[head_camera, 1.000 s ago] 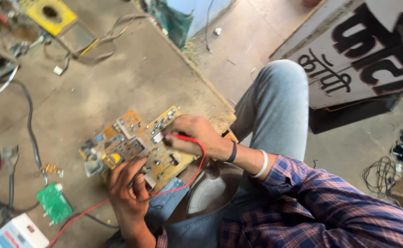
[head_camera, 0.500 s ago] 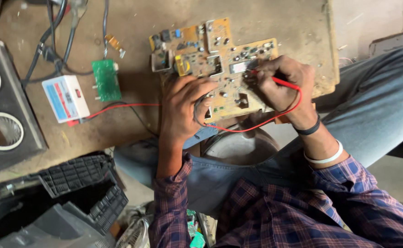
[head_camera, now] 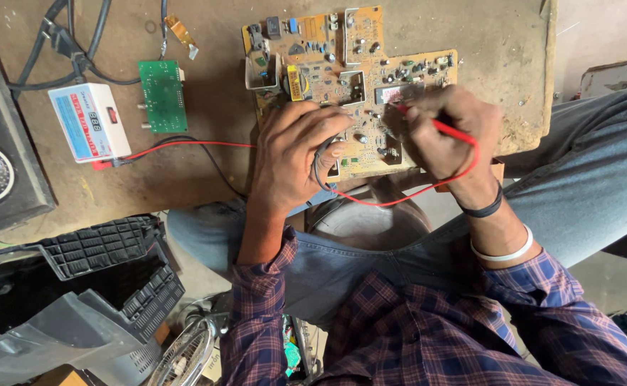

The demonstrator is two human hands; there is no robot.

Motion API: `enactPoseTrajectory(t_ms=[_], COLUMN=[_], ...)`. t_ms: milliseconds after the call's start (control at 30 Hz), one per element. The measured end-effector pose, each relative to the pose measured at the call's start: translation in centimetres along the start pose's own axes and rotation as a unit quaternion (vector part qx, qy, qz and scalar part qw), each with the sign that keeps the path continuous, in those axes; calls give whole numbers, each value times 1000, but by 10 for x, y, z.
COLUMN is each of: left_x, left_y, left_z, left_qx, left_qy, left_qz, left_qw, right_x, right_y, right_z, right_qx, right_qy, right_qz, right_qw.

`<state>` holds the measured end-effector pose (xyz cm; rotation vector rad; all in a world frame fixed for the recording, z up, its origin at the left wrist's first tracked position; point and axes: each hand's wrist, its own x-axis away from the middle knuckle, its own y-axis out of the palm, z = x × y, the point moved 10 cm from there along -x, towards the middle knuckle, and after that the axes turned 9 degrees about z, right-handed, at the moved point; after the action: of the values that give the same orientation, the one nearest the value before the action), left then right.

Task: The person uses a multimeter to test points on a circuit board. They hold the board with one hand and probe various components with the multimeter leads in the other hand.

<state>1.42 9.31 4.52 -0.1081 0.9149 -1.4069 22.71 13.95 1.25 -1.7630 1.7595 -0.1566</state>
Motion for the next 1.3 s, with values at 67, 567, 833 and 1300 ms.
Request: enactPoseTrajectory(t_ms=[67,567,833,1300], left_x=[0,4,3,3], left_y=[1,4,5,4], left_z=[-1,-5,-6,-4], left_qx=[-3,-8,-6,-3], left_qy=[1,-6,-7,-1], left_qz=[-3,-8,-7,-5], left_qw=[1000,1000,1000,1000], right_x=[1,3,1,2], right_y=[4,13,11,8], right_z=[-1,-5,-6,-1], right_qx=[13,42,39,32], right_qy=[-3,-48,-59,-20], right_qz=[-10,-43,-30,-9], right_qw=[1000,997,997,999])
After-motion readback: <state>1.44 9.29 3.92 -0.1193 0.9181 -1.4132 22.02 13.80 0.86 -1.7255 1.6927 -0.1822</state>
